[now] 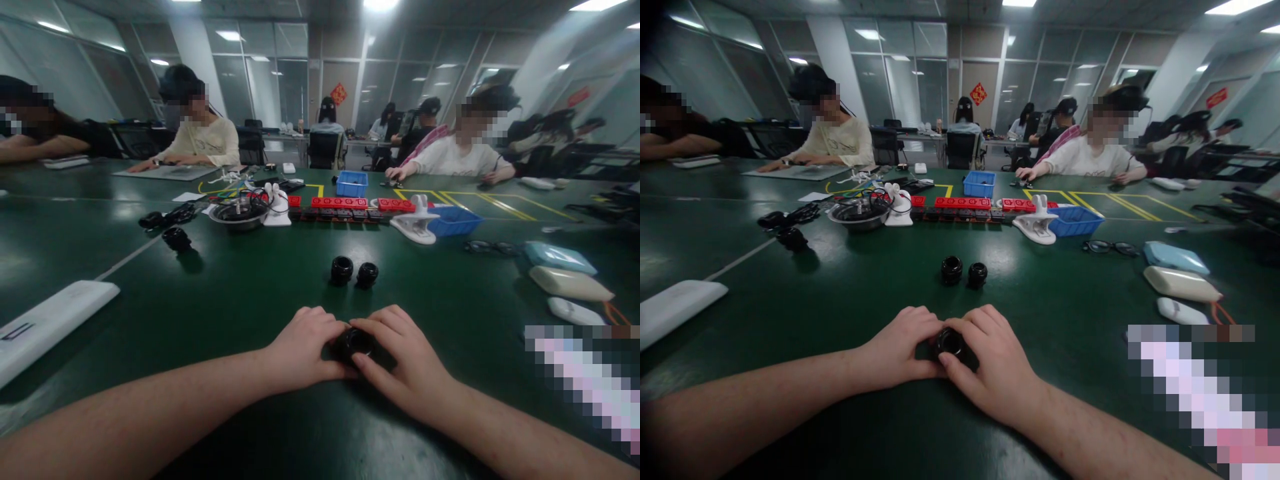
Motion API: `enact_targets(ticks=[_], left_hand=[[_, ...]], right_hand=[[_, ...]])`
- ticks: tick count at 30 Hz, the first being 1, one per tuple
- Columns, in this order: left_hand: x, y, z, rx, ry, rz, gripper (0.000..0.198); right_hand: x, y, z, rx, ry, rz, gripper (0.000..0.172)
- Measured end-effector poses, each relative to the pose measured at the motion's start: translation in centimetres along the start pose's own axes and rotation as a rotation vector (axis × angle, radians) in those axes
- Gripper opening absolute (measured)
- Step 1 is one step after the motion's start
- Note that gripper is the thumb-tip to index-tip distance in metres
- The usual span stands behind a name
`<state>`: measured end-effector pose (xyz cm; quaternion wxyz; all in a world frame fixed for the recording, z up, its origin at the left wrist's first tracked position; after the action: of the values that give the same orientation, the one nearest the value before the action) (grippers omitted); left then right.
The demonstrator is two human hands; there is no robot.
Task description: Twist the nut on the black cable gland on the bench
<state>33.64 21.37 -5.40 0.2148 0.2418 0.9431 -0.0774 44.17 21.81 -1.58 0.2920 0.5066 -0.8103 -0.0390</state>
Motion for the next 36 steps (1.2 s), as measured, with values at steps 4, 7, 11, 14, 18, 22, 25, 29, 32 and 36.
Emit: enact_targets(ticks=[4, 7, 11, 14, 18, 22, 25, 29, 32, 36], left_hand=[[0.23, 0.05, 0.02, -0.021, -0.003, -0.017, 0.032], [0.19, 0.1, 0.15, -0.026, -0.013, -0.007, 0.032], [0.11, 0.14, 0.23, -0.021, -0.017, 0.002, 0.033], [0.13, 0.13, 0.2, -0.02, -0.008, -0.002, 0.033], [0.13, 0.14, 0.17, -0.024, -0.014, -0.001, 0.033], [0.19, 0.19, 0.24, -0.02, -0.023, -0.013, 0.033], [0.2, 0.17, 0.3, -0.019, -0.018, -0.008, 0.033], [0.31, 0.13, 0.33, -0.027, -0.019, -0.005, 0.034], [0.33, 0.18, 0.3, -0.024, -0.024, -0.012, 0.035], [0.15, 0.25, 0.18, -0.016, -0.035, -0.016, 0.034]], right_hand=[[0.37, -0.02, 0.09, 0.04, -0.014, -0.008, 0.027], [0.34, 0.02, 0.09, 0.064, -0.015, 0.008, 0.027], [0.35, 0.11, 0.04, 0.085, -0.024, 0.017, 0.03], [0.39, 0.08, 0.04, 0.093, -0.038, 0.027, 0.031], [0.36, -0.05, 0.18, 0.107, -0.052, 0.049, 0.029], [0.28, -0.1, 0.26, 0.115, -0.03, 0.055, 0.029], [0.26, -0.02, 0.23, 0.115, -0.023, 0.039, 0.029], [0.22, 0.16, 0.18, 0.119, -0.026, 0.0, 0.031], [0.18, 0.22, 0.15, 0.123, -0.013, -0.021, 0.03], [0.03, 0.06, 0.25, 0.135, 0.012, -0.01, 0.03]])
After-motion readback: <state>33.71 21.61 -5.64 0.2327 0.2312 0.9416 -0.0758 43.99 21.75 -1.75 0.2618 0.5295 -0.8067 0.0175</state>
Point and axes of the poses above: each hand's wrist, its own y-axis towards the middle knuckle, its own z-axis out of the palm, x = y × z, the point moved 7 cm from there along y, towards the middle knuckle, and after that the axes turned 7 degrees about x, right-handed, at the moved point
